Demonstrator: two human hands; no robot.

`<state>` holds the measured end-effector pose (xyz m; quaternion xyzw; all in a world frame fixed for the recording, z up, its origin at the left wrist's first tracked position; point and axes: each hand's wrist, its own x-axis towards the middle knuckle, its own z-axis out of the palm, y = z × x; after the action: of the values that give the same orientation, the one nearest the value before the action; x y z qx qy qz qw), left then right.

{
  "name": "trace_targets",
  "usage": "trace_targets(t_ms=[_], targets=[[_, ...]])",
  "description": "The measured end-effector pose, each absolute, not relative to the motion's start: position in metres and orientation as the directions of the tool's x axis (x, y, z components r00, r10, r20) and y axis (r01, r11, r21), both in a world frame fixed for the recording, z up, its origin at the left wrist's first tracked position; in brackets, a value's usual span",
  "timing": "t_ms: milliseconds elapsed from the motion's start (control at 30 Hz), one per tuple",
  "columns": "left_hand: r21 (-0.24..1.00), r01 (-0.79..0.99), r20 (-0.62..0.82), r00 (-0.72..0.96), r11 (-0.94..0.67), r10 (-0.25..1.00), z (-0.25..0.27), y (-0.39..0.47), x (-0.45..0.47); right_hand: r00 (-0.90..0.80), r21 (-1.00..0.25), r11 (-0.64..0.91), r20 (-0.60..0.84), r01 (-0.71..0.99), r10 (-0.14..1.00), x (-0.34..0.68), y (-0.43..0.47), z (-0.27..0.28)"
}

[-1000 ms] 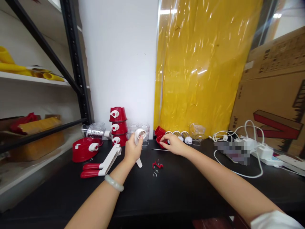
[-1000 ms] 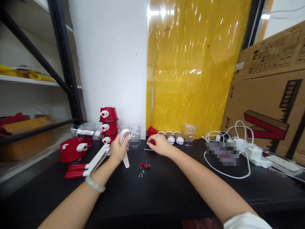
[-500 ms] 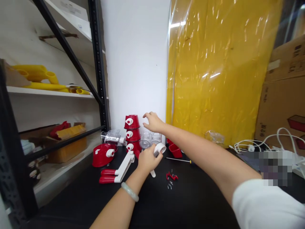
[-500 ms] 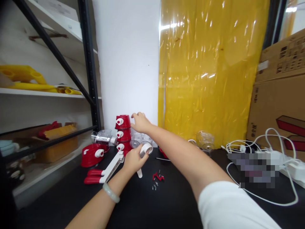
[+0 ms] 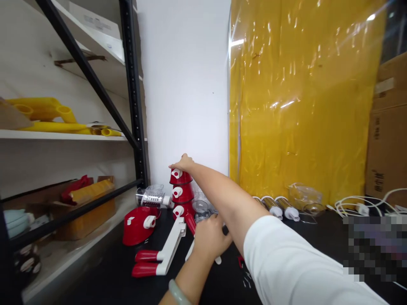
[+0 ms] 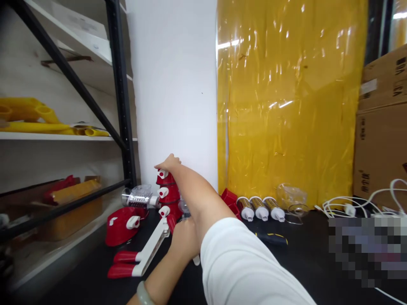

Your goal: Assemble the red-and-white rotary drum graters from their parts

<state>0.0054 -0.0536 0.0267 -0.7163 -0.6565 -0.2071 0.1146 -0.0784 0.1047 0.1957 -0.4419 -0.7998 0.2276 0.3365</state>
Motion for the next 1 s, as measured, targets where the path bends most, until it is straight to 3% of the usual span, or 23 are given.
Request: trace_targets(t_ms=[133, 300, 467, 533, 633, 767, 1000], targets=[[0.133, 0.986, 0.400, 0.040, -0.101, 0.916, 0.026, -0.052, 0.005, -0.344, -0.693, 0.438, 0.282, 0.572, 0.896, -0.088, 0.108, 0.192], [0.145, 0.983, 0.450, 0.037, -0.114, 0.892, 0.024, -0.052, 0.004, -0.330, -0.697, 0.489, 0.364, 0.524, 0.871, -0.075, 0.105, 0.197], [0.135, 0.989, 0.470, -0.009, -0.061, 0.883, 0.025, -0.052, 0.008, -0.346, -0.646, 0.625, 0.521, 0.438, 0.781, -0.025, 0.093, 0.229], [0.127, 0.991, 0.456, -0.021, -0.042, 0.890, 0.027, -0.052, 0.009, -0.370, -0.607, 0.727, 0.626, 0.321, 0.686, 0.014, 0.084, 0.241], [0.115, 0.993, 0.451, -0.029, -0.026, 0.892, 0.028, -0.052, 0.010, -0.432, -0.604, 0.773, 0.655, 0.193, 0.620, 0.092, 0.064, 0.244], [0.114, 0.993, 0.445, -0.052, 0.001, 0.894, 0.029, -0.052, 0.010, -0.462, -0.608, 0.766, 0.628, 0.210, 0.626, 0.210, 0.030, 0.201], [0.110, 0.994, 0.435, -0.069, 0.023, 0.898, 0.028, -0.049, 0.016, -0.415, -0.746, 0.517, 0.348, 0.420, 0.840, 0.332, -0.008, 0.067]])
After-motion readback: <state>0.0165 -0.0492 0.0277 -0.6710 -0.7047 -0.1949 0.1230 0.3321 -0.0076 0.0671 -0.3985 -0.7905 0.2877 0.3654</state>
